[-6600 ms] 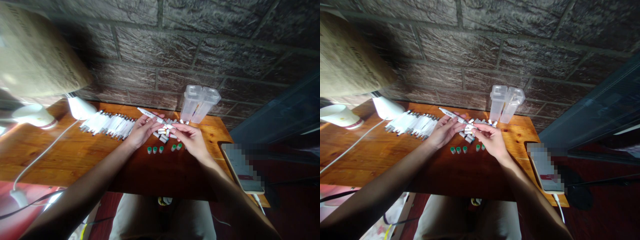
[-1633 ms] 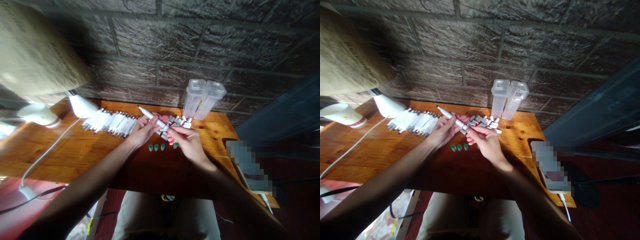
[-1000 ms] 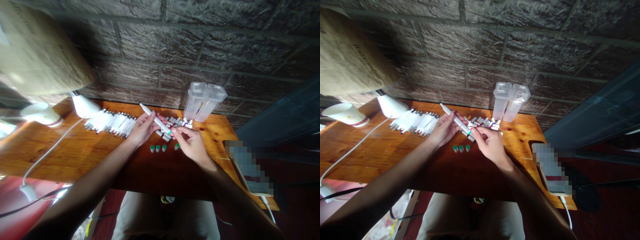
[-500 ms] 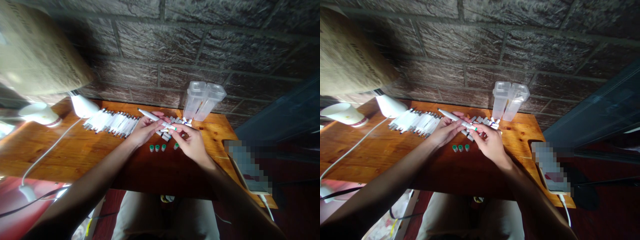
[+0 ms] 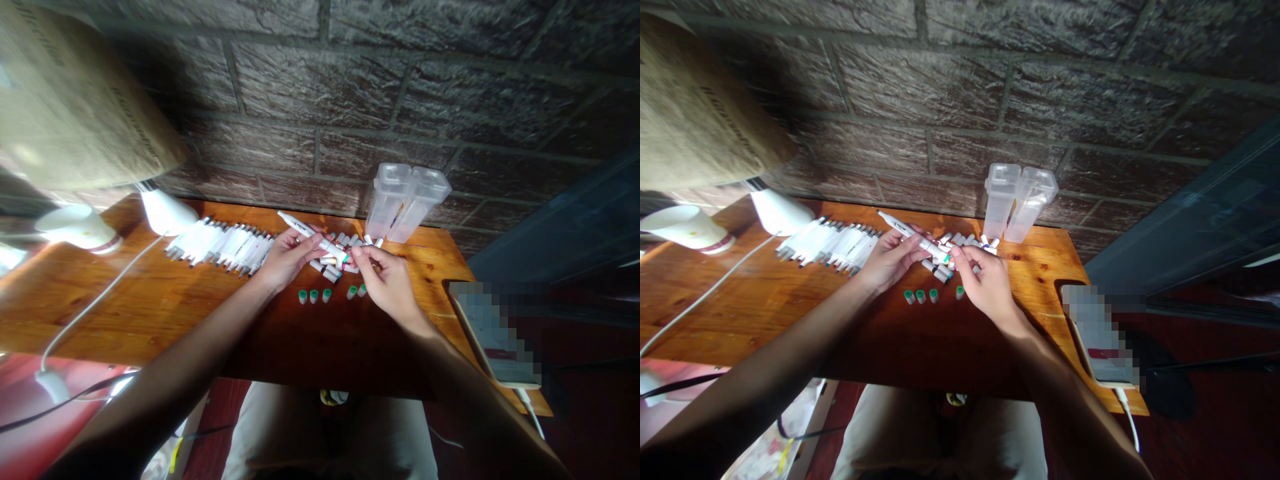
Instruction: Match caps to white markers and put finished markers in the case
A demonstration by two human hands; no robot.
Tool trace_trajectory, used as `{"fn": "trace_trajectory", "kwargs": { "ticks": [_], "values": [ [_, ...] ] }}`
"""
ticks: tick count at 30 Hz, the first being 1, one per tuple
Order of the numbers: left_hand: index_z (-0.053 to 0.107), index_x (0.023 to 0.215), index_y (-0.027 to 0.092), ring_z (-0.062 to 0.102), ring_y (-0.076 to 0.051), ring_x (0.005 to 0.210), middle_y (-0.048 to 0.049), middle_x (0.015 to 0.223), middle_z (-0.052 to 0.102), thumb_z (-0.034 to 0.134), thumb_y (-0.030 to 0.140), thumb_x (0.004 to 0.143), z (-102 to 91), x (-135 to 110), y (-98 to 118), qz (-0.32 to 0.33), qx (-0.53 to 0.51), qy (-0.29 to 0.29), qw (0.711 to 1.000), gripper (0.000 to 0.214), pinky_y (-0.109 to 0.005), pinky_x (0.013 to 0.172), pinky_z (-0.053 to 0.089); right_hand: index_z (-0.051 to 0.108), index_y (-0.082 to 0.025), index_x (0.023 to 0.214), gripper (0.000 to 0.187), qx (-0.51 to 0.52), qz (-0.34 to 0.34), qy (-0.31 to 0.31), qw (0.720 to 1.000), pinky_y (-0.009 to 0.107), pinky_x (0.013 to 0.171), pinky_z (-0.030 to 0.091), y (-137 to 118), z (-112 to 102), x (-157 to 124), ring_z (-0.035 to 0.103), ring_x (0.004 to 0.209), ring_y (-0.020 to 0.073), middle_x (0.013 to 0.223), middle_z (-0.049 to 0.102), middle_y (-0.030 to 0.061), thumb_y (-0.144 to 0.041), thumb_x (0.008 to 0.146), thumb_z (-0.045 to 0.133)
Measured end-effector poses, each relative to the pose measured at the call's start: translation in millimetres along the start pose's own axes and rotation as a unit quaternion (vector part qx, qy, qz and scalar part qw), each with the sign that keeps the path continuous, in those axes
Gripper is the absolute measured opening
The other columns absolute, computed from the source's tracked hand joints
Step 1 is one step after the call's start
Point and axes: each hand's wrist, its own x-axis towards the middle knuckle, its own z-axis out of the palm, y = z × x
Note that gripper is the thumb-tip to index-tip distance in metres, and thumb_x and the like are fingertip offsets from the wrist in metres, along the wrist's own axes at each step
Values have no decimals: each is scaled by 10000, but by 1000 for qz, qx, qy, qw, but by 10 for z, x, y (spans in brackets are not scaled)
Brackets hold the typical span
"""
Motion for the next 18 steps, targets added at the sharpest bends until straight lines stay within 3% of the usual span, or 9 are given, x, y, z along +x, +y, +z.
{"fn": "trace_trajectory", "kwargs": {
  "ticks": [4, 8, 14, 18],
  "values": [
    [689, 870, 152, 737, -145, 780, -23, 822, 758, 914, 354, 624, 0, 16, 9, 7, 3, 14, 1000, 390, -233, 731, 602, 754, -192, 921, 289, 23, 3, -6, 1000, 267, 655, 502, 15, -31, 23, 678, 756, 185, 845, 761, 44, -441, 940, 607],
    [684, 877, 140, 736, -145, 768, -28, 804, 754, 908, 377, 633, 9, 12, 3, 8, 10, 10, 1000, 407, -236, 730, 605, 753, -187, 1041, 284, 31, 2, -58, 998, 276, 636, 520, 35, -2, 8, 697, 780, 195, 909, 775, 55, -418, 906, 658],
    [667, 867, 142, 739, -158, 780, -27, 800, 750, 893, 385, 658, 41, -4, 3, 14, 14, 1, 1000, 393, -235, 697, 607, 746, -202, 996, 249, 15, -29, -75, 997, 265, 609, 497, 24, 53, -30, 670, 707, 168, 846, 757, 34, -406, 936, 617],
    [667, 990, 156, 745, -188, 877, -59, 900, 765, 839, 387, 744, 36, -17, 8, 8, 3, -34, 999, 379, -265, 744, 609, 738, -197, 920, 296, -6, -40, -85, 996, 267, 623, 473, 15, 38, -26, 651, 683, 162, 803, 746, 27, -412, 982, 544]
  ]
}}
